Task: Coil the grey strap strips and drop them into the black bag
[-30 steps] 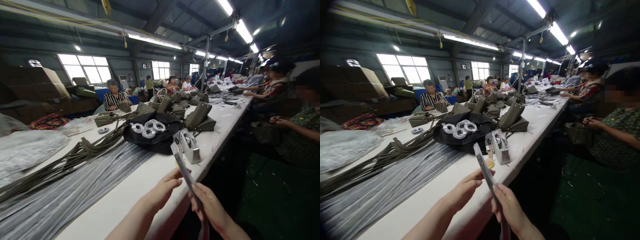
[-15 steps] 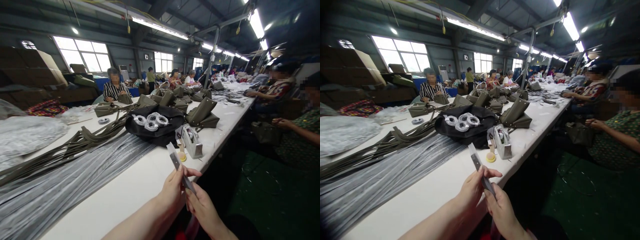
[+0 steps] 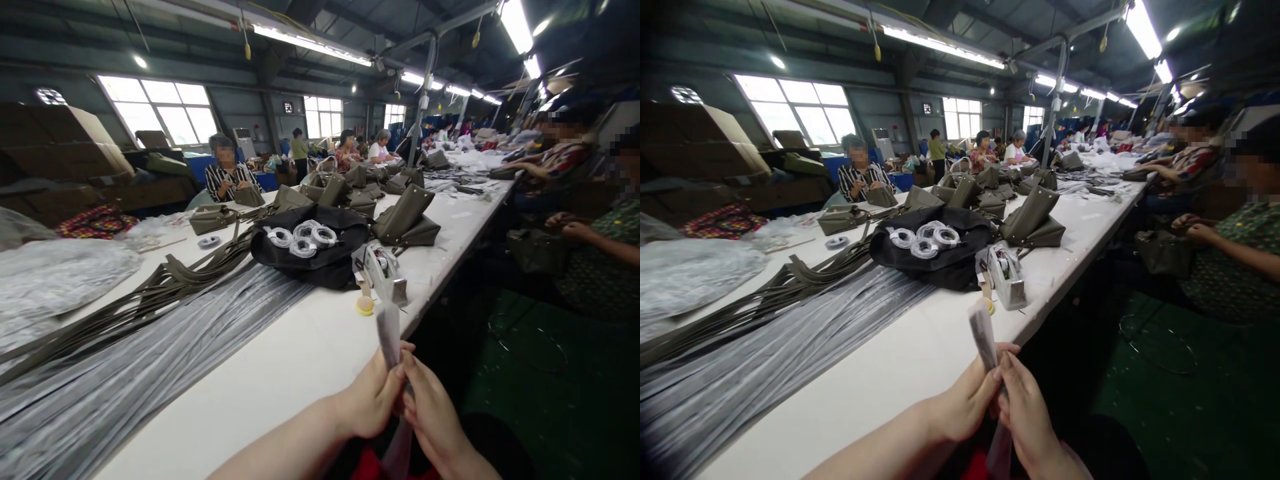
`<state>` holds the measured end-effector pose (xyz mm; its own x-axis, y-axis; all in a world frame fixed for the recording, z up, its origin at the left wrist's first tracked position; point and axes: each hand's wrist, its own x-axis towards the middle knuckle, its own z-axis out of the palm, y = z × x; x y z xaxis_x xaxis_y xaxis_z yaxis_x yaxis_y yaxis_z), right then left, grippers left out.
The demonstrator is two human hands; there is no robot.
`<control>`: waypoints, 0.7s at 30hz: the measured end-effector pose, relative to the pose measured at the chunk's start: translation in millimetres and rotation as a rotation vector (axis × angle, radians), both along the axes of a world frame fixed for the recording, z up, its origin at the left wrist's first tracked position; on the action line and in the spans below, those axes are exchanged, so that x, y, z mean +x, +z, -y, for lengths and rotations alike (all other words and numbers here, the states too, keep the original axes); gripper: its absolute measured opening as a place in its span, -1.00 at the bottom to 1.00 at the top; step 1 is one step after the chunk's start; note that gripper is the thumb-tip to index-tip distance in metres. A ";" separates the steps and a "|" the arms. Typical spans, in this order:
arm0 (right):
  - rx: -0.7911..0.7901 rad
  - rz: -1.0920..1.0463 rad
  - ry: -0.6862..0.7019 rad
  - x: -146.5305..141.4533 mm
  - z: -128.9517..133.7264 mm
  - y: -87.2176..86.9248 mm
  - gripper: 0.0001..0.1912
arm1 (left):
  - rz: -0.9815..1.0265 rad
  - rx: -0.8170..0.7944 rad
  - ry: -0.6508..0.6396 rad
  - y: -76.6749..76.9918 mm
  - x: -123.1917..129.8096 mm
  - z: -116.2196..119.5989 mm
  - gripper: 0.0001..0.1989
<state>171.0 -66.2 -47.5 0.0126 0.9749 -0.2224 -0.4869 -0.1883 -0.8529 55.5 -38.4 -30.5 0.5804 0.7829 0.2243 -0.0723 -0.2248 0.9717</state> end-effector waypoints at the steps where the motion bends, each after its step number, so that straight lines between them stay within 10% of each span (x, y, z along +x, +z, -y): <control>1: -0.001 -0.002 0.013 3.6 -2.0 -0.9 -0.49 | -0.033 0.090 -0.004 1.1 -0.4 0.1 -0.51; 6: 0.034 0.037 0.100 20.7 -10.3 -3.1 -0.54 | -0.110 0.286 -0.070 0.0 -3.2 -6.4 -0.58; 15: 0.148 0.317 0.074 21.5 -9.6 -16.2 -0.58 | 0.408 -0.353 0.176 11.6 1.4 -11.1 -0.63; 21: 0.180 0.204 0.170 12.8 -7.5 -11.2 -0.53 | 0.420 -0.460 -0.025 -16.1 13.4 -8.6 -0.55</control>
<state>183.9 -58.7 -58.7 -0.1269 0.9904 -0.0552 -0.2773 -0.0889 -0.9567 68.9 -29.8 -46.6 0.5351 0.8409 0.0803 -0.4690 0.2166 0.8562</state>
